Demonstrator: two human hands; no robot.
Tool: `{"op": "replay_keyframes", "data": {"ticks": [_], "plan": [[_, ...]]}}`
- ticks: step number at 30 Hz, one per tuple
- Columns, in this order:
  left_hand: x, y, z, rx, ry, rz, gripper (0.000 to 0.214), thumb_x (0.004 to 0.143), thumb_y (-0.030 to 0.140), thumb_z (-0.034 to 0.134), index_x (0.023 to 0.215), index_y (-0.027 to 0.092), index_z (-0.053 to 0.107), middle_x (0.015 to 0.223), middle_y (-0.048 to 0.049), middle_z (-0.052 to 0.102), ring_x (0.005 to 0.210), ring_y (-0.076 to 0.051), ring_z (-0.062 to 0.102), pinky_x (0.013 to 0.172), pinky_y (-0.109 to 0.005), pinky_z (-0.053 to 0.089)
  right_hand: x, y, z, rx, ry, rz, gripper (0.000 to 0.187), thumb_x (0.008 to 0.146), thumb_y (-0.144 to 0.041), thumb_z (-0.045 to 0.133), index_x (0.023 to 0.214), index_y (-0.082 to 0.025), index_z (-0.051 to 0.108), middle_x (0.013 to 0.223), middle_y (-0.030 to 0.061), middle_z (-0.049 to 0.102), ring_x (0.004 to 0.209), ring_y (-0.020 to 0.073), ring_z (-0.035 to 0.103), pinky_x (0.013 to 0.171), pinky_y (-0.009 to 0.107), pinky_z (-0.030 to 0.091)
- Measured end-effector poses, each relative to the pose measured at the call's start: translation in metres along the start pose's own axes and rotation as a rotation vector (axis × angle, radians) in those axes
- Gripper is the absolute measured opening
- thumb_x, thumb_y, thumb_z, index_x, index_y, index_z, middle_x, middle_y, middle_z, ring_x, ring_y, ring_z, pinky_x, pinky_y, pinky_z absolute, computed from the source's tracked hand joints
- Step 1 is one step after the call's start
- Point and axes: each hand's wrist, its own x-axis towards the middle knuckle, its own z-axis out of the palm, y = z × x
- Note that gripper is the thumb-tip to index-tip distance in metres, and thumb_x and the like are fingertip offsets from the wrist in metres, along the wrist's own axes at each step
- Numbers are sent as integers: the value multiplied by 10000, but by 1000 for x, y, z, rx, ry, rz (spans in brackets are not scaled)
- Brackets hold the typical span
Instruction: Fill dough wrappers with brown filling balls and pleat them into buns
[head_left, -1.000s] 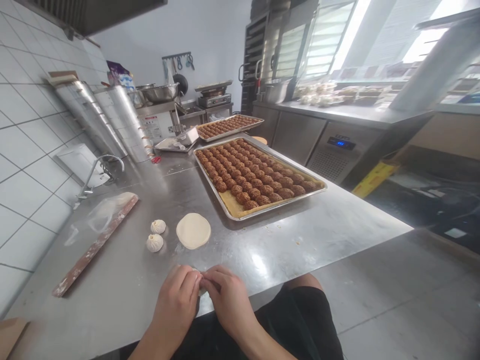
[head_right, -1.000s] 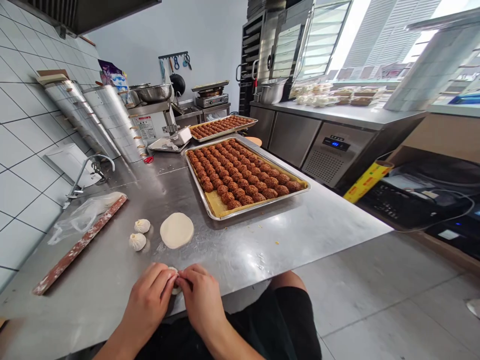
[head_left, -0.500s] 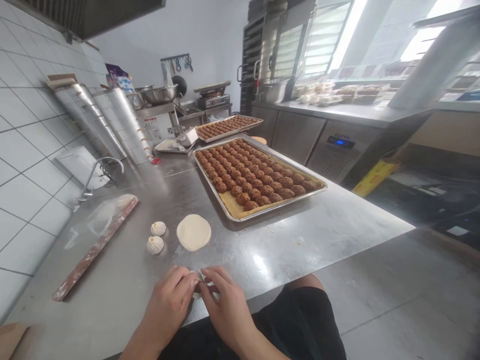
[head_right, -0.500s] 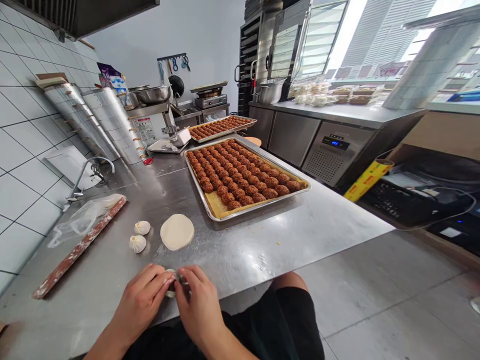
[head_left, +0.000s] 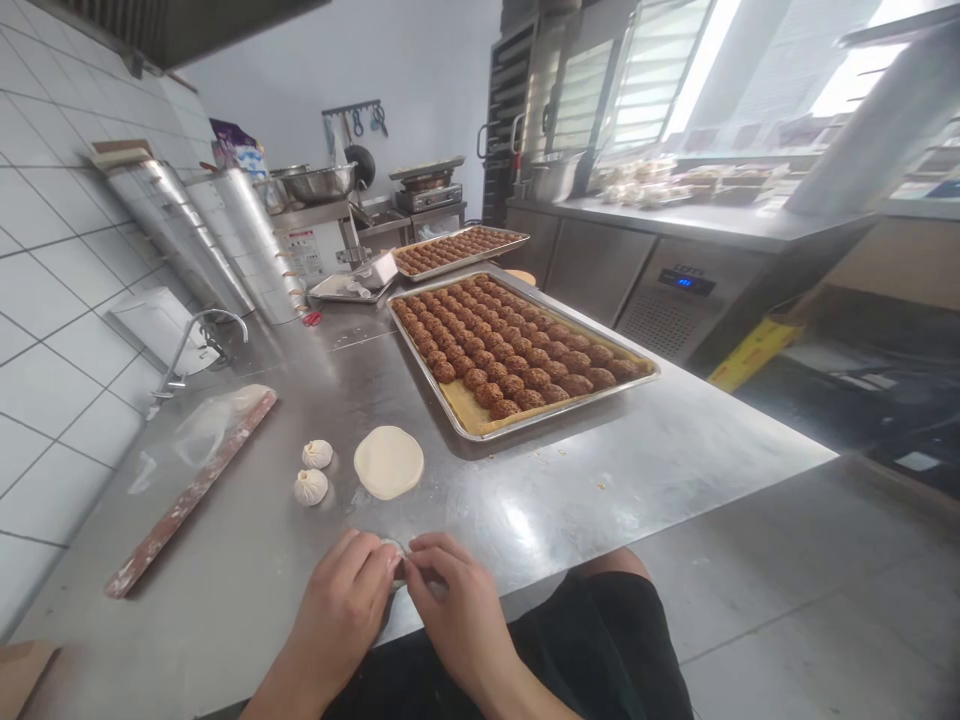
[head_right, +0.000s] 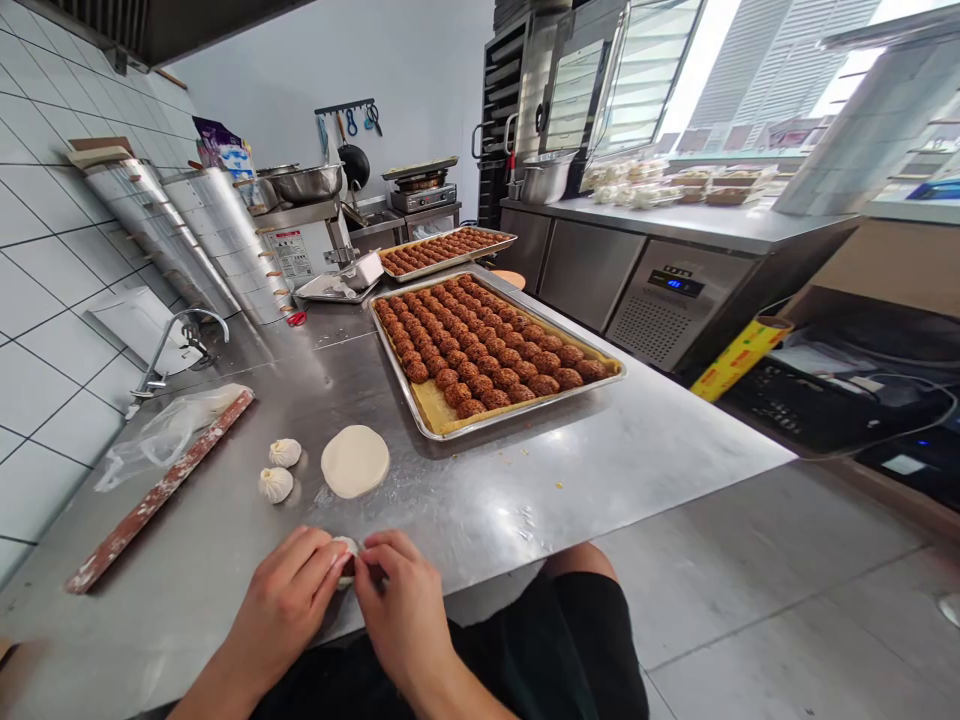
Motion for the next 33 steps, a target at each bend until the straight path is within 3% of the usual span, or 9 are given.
{"op": "replay_keyframes", "data": {"ticks": [4, 7, 9, 11, 16, 21, 25, 29, 33], "plan": [[2, 2, 0, 31, -14, -2, 147, 1017, 114, 504, 956, 174, 624, 868, -53, 612, 804, -193, 587, 746, -368, 499, 9, -9, -5, 58, 11, 131, 191, 899, -208, 624, 748, -210, 741, 832, 43, 754, 799, 213, 710, 756, 319, 555], [3, 1, -3, 32, -77, 22, 218, 1039, 147, 487, 1224, 175, 600, 936, -65, 638, 845, -194, 598, 760, -358, 519, 5, -11, -4, 69, -42, 47, 223, 957, -227, 567, 856, -220, 766, 937, 51, 764, 881, 212, 710, 822, 327, 552], [2, 0, -4, 24, -94, 37, 269, 1040, 142, 487, 1291, 184, 575, 951, -62, 639, 859, -188, 602, 764, -345, 529, -2, -7, -2, 36, -67, -39, 230, 980, -223, 534, 977, -236, 763, 1058, 58, 754, 967, 212, 703, 878, 335, 545], [1, 0, -3, 11, -72, 35, 208, 1030, 118, 498, 1187, 189, 613, 926, -53, 627, 846, -183, 598, 764, -342, 526, -6, -3, -1, 1, -39, -56, 205, 964, -208, 550, 1000, -234, 749, 1086, 61, 742, 967, 211, 701, 880, 335, 545], [2, 5, 0, 51, -7, 2, 133, 1010, 103, 520, 940, 184, 599, 874, -50, 607, 817, -197, 589, 768, -376, 505, 4, -7, -5, 29, 7, 124, 162, 882, -185, 637, 758, -216, 736, 866, 38, 752, 814, 211, 703, 763, 312, 539], [3, 5, -4, 10, -77, 10, 253, 1034, 152, 497, 1268, 194, 585, 929, -57, 641, 847, -205, 608, 758, -357, 525, 5, -11, -3, 106, -23, 55, 234, 972, -266, 571, 855, -217, 768, 931, 59, 754, 876, 217, 695, 809, 325, 537], [0, 6, -6, -114, -24, -49, 182, 1039, 158, 485, 1095, 211, 650, 902, -42, 643, 829, -183, 618, 767, -342, 525, -4, -5, -6, 145, -31, -32, 293, 1034, -361, 503, 997, -224, 759, 1061, 81, 736, 983, 223, 682, 901, 343, 529], [3, 19, -15, -328, 44, -219, 146, 1038, 213, 515, 1010, 237, 657, 924, -23, 659, 863, -159, 640, 793, -310, 530, -5, -10, -13, 345, -57, 109, 381, 1028, -522, 482, 1072, -225, 717, 1041, 72, 726, 1013, 232, 673, 913, 348, 529], [9, 35, -30, -466, 52, -322, 157, 1031, 278, 547, 933, 250, 666, 907, -5, 675, 813, -134, 663, 744, -260, 545, -6, -20, -8, 758, -281, 308, 523, 983, -667, 460, 1027, -208, 706, 877, 40, 693, 725, 184, 654, 624, 285, 538]]}}
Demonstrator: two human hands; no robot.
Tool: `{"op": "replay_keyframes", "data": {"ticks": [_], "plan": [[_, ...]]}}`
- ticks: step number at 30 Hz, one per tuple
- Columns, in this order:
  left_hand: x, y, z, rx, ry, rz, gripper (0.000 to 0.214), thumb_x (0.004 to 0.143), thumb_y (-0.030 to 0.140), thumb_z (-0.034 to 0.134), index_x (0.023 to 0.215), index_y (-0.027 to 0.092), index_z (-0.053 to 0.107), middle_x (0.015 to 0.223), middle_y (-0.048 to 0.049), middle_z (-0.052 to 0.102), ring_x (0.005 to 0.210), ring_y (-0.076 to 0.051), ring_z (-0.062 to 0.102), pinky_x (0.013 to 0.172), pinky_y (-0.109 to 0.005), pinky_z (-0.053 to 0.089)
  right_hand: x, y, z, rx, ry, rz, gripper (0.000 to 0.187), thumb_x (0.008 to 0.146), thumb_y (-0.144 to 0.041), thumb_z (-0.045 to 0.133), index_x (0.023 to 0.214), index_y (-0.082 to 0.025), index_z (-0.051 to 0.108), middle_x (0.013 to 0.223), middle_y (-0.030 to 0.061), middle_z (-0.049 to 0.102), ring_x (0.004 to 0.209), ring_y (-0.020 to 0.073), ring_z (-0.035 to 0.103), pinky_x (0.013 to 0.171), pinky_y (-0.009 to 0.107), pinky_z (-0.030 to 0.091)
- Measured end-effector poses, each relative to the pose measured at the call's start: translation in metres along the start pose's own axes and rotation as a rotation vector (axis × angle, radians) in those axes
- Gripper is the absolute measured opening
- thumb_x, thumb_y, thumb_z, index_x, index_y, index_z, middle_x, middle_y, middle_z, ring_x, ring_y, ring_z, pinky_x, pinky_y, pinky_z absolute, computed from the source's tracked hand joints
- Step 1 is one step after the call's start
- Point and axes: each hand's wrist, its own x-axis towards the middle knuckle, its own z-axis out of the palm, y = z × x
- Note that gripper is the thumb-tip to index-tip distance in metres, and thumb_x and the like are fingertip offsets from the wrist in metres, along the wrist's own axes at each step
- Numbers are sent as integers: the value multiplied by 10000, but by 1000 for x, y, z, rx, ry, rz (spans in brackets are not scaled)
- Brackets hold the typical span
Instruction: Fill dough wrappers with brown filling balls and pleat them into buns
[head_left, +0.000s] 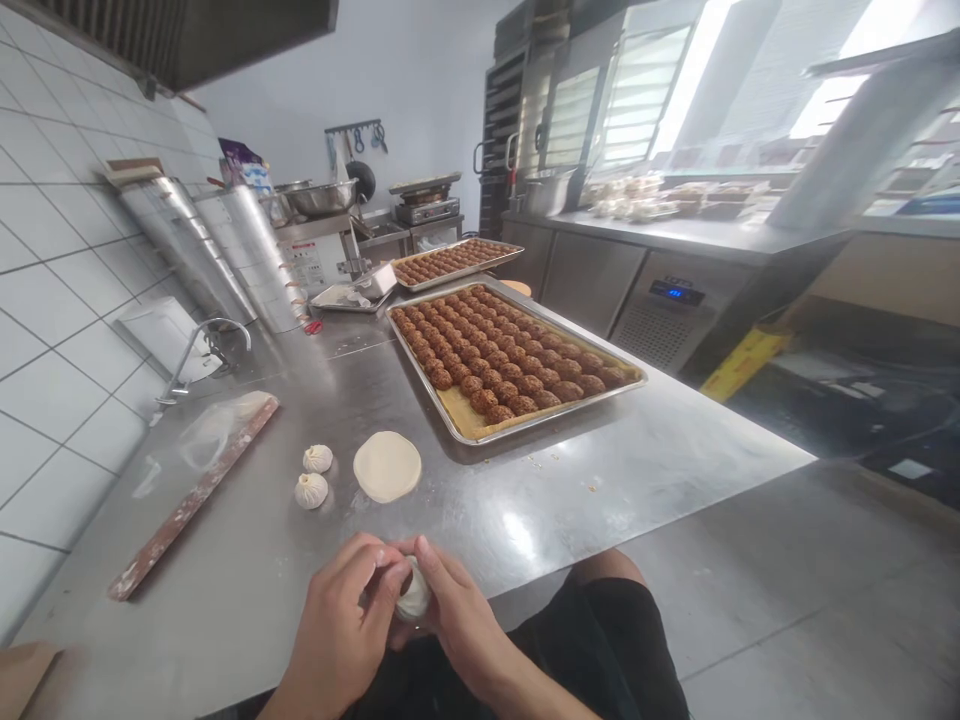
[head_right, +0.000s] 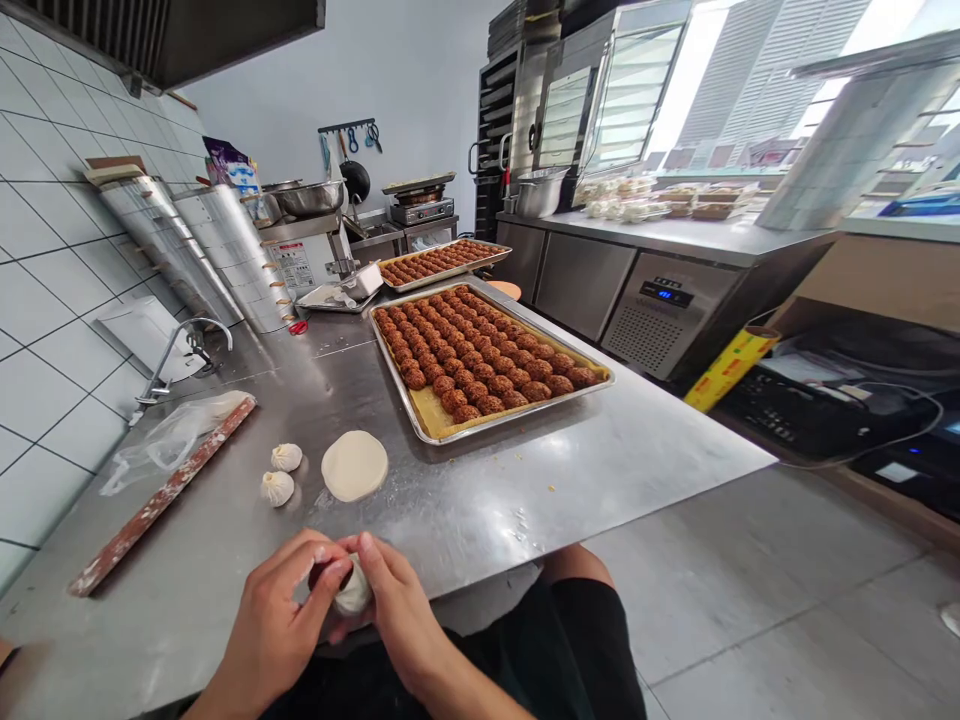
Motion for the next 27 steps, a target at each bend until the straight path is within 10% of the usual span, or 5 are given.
{"op": "replay_keyframes", "data": {"ticks": [6, 20, 27], "plan": [[-10, 6, -6, 21, -89, 94, 241, 1037, 229, 517, 1230, 261, 657, 1013, -29, 713, 874, -133, 702, 780, -229, 573, -3, 4, 8, 109, 58, 13, 646, 926, -769, 478, 892, -154, 669, 620, -19, 560, 496, 108, 504, 512, 233, 439], [-22, 8, -1, 325, -18, 497, 355, 982, 33, 520, 1316, 136, 581, 998, -86, 693, 879, -165, 656, 813, -286, 571, -16, -4, 4, 11, 31, 103, 627, 885, -778, 525, 834, -160, 621, 619, -17, 530, 511, 94, 459, 447, 207, 314], [-30, 3, 6, 268, 38, 475, 277, 972, 18, 520, 1191, 153, 623, 949, -75, 685, 861, -179, 653, 792, -319, 572, -17, 0, 5, 58, 100, 121, 548, 844, -720, 637, 832, -173, 603, 616, -24, 547, 512, 108, 495, 446, 211, 360]]}}
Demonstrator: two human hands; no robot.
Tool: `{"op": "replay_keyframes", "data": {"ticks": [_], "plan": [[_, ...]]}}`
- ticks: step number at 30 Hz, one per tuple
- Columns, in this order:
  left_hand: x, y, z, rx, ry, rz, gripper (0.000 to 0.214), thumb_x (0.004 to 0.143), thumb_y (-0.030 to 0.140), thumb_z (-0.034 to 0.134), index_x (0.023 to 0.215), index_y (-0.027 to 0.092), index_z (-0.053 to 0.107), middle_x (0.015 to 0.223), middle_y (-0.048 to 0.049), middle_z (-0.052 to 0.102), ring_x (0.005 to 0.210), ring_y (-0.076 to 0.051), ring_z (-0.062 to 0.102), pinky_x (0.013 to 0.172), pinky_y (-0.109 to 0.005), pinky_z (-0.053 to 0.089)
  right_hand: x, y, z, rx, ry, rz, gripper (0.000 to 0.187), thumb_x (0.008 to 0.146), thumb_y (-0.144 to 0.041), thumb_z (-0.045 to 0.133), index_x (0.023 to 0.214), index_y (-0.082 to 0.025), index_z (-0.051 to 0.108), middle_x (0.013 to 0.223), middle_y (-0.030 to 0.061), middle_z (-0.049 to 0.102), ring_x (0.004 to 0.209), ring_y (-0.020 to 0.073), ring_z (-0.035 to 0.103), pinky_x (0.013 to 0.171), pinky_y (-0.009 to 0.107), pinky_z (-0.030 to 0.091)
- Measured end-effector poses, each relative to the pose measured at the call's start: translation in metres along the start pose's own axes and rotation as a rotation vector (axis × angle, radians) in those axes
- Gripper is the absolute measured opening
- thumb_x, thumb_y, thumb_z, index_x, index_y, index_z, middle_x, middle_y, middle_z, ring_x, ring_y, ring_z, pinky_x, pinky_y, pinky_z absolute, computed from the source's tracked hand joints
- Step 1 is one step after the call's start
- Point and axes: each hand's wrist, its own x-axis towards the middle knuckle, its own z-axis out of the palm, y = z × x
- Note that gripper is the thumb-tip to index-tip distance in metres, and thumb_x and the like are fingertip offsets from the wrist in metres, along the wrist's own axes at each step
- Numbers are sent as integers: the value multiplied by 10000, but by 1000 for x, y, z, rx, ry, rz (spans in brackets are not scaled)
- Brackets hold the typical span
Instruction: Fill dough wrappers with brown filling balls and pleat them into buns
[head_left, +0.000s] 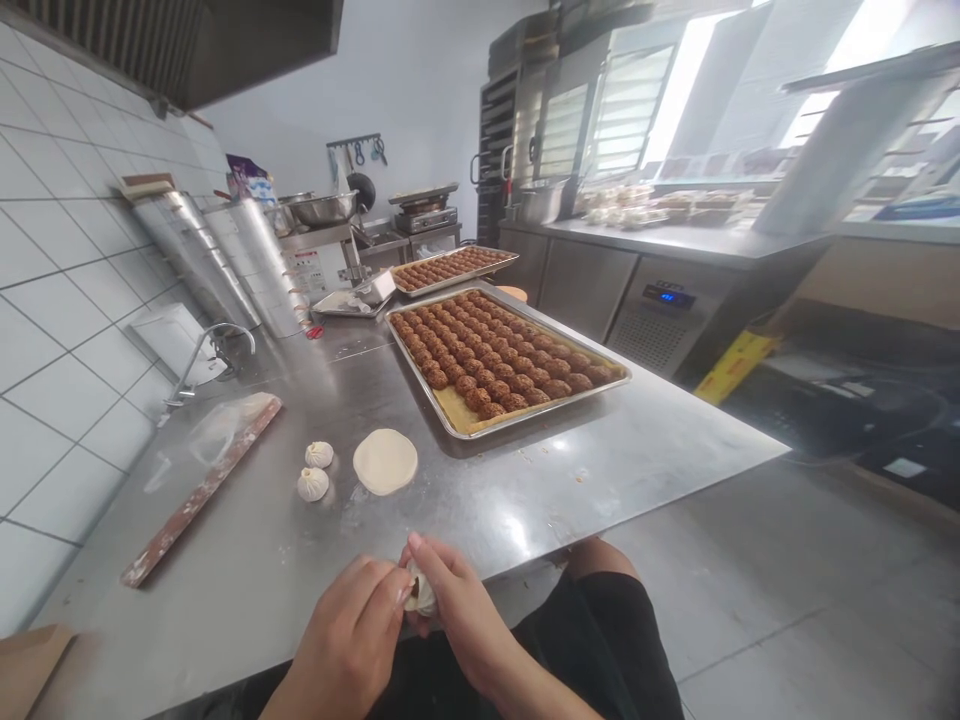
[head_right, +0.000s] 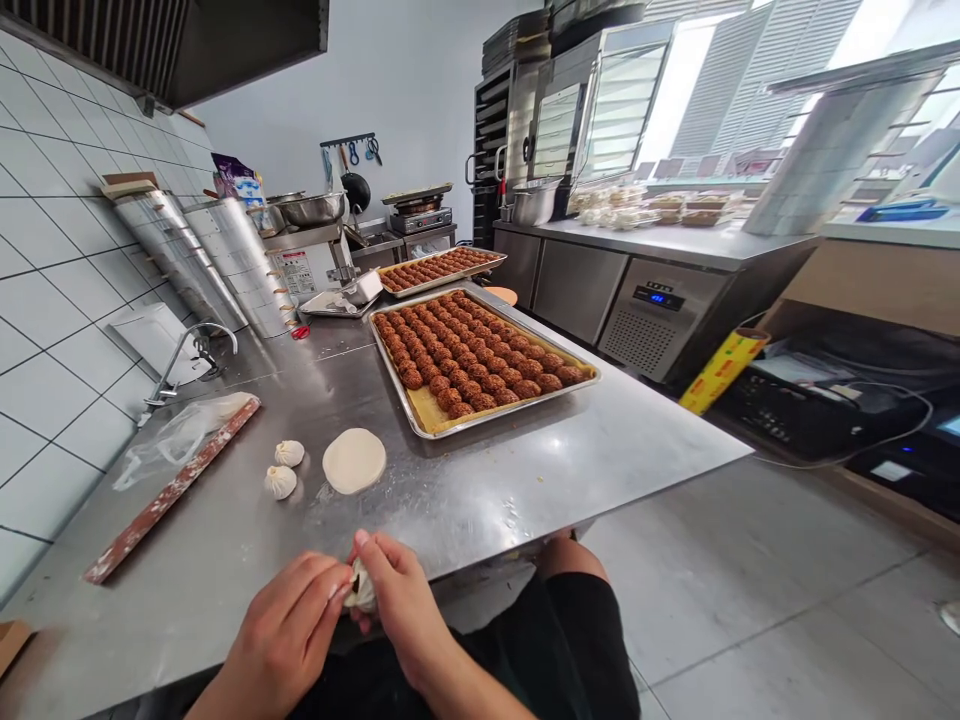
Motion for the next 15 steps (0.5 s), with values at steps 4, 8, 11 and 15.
{"op": "replay_keyframes", "data": {"ticks": [4, 8, 11, 15], "plan": [[1, -1, -3, 30, -102, 32, 433, 994, 43, 509, 1416, 140, 516, 998, -81, 700, 868, -166, 653, 802, -302, 575, -1, -1, 0, -17, -42, 0, 637, 877, -774, 534, 810, -147, 625, 589, 1, 561, 507, 124, 521, 461, 232, 377], [-1, -1, -5, 47, 6, 67, 337, 971, 18, 536, 1280, 130, 609, 1020, -96, 702, 921, -179, 667, 838, -307, 571, -4, -1, -1, 100, -91, 62, 495, 824, -636, 708, 941, -159, 651, 649, -31, 556, 469, 73, 437, 424, 199, 258], [-3, 1, -3, 46, 37, 43, 272, 961, 5, 533, 1179, 134, 633, 964, -87, 693, 883, -182, 662, 817, -320, 564, -4, 0, 0, 101, -52, 85, 524, 832, -679, 683, 910, -163, 637, 638, -26, 563, 482, 85, 472, 435, 200, 303], [-1, 0, -4, 26, -59, 40, 369, 985, 26, 509, 1337, 124, 565, 998, -90, 700, 873, -166, 654, 808, -302, 570, -3, -1, 1, -12, -28, 40, 626, 835, -778, 606, 826, -153, 628, 623, -3, 575, 520, 112, 521, 471, 222, 386]]}}
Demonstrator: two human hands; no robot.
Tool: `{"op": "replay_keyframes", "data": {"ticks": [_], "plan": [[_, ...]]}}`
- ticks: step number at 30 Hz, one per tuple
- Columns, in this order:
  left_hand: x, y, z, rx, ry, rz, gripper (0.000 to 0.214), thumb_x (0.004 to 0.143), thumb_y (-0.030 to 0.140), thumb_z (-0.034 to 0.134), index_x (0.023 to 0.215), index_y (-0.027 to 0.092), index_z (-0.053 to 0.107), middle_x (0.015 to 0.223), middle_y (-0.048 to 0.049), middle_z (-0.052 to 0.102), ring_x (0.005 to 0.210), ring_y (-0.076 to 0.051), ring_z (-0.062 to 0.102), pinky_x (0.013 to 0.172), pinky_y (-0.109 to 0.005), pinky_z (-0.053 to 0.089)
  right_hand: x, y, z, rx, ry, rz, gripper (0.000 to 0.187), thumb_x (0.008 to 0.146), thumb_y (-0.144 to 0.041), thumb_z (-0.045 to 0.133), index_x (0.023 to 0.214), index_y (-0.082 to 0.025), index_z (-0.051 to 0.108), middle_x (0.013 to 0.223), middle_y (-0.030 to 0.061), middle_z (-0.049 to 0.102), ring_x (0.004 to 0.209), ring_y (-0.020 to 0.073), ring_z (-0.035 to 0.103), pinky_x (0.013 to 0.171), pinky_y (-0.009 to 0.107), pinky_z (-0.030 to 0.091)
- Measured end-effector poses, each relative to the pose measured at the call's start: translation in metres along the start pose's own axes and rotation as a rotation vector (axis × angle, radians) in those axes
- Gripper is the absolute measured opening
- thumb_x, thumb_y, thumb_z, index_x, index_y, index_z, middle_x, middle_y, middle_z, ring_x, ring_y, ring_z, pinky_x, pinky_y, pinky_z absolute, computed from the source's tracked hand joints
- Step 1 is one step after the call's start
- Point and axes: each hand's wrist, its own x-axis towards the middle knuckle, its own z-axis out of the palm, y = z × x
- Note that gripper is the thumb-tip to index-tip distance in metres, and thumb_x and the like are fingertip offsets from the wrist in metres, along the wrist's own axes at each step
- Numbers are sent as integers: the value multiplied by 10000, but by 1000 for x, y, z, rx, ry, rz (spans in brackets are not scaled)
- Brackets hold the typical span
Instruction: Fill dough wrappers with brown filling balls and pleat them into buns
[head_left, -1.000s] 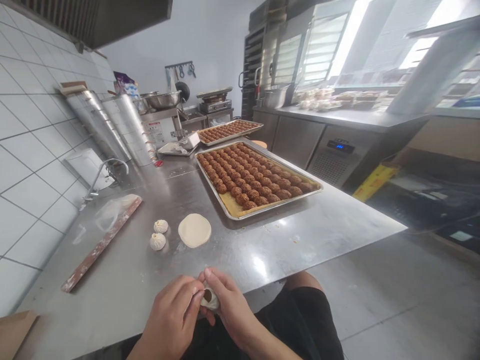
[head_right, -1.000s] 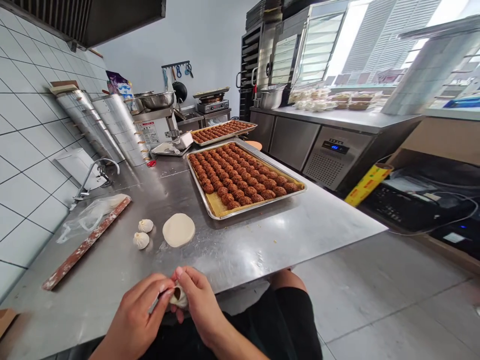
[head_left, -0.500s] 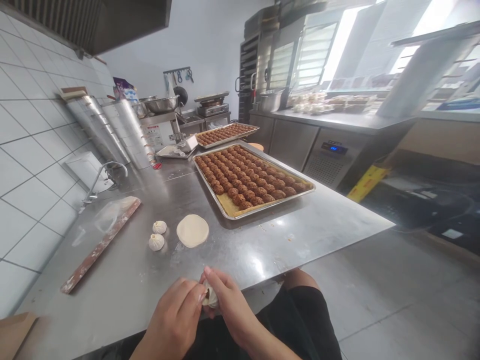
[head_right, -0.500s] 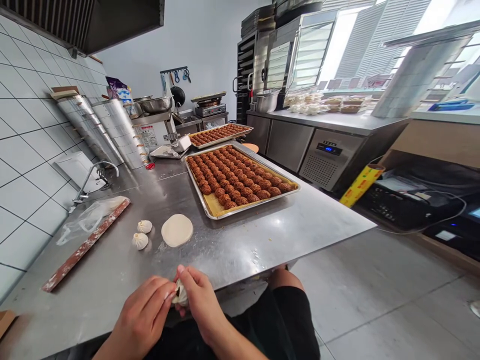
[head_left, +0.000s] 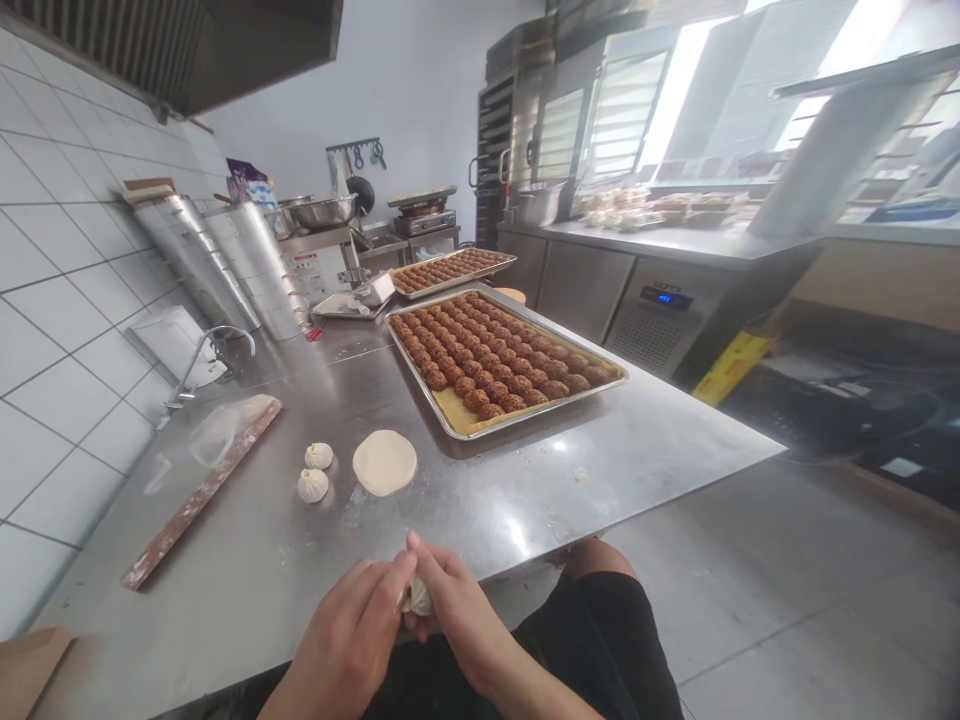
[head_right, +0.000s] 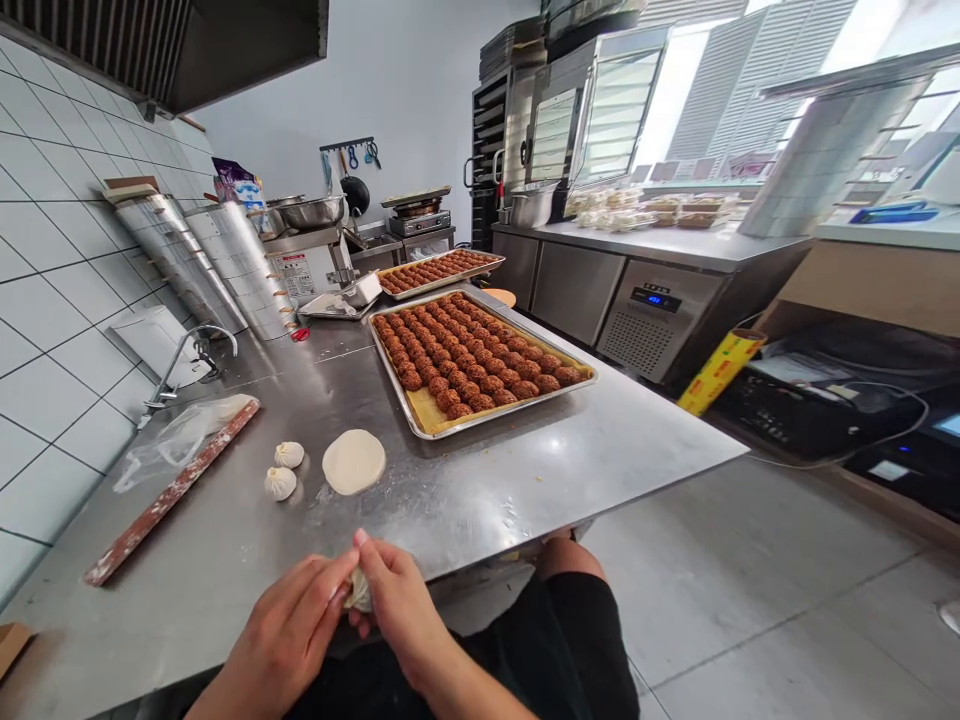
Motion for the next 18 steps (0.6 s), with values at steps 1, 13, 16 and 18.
{"op": "replay_keyframes", "data": {"ticks": [1, 13, 16, 18], "plan": [[0, -1, -1, 1, -14, 5, 397, 987, 31, 516, 1372, 123, 548, 1024, -96, 702, 891, -165, 657, 822, -299, 572, 0, -1, 0, -2, -17, -1, 633, 838, -781, 597, 825, -149, 635, 615, -6, 565, 508, 106, 503, 460, 221, 373], [-4, -3, -4, -19, -11, 41, 433, 979, 19, 515, 1393, 143, 544, 1111, -115, 698, 1001, -182, 658, 894, -314, 579, -2, -4, 0, 51, -72, 73, 615, 851, -754, 588, 875, -142, 653, 571, -18, 549, 453, 107, 492, 399, 208, 353], [-5, -4, -7, -1, 39, 61, 408, 960, 2, 532, 1342, 133, 583, 1078, -112, 703, 985, -185, 671, 873, -307, 584, -3, -5, -2, 98, -115, 91, 514, 812, -621, 721, 1033, -162, 655, 603, -51, 550, 413, 70, 417, 364, 185, 264], [-6, -4, -7, 7, 90, 48, 350, 942, -6, 554, 1259, 127, 621, 1031, -105, 699, 963, -191, 671, 867, -321, 584, -2, -5, -1, 90, -118, 74, 505, 821, -627, 718, 1018, -167, 650, 597, -57, 543, 403, 61, 398, 356, 179, 248]]}}
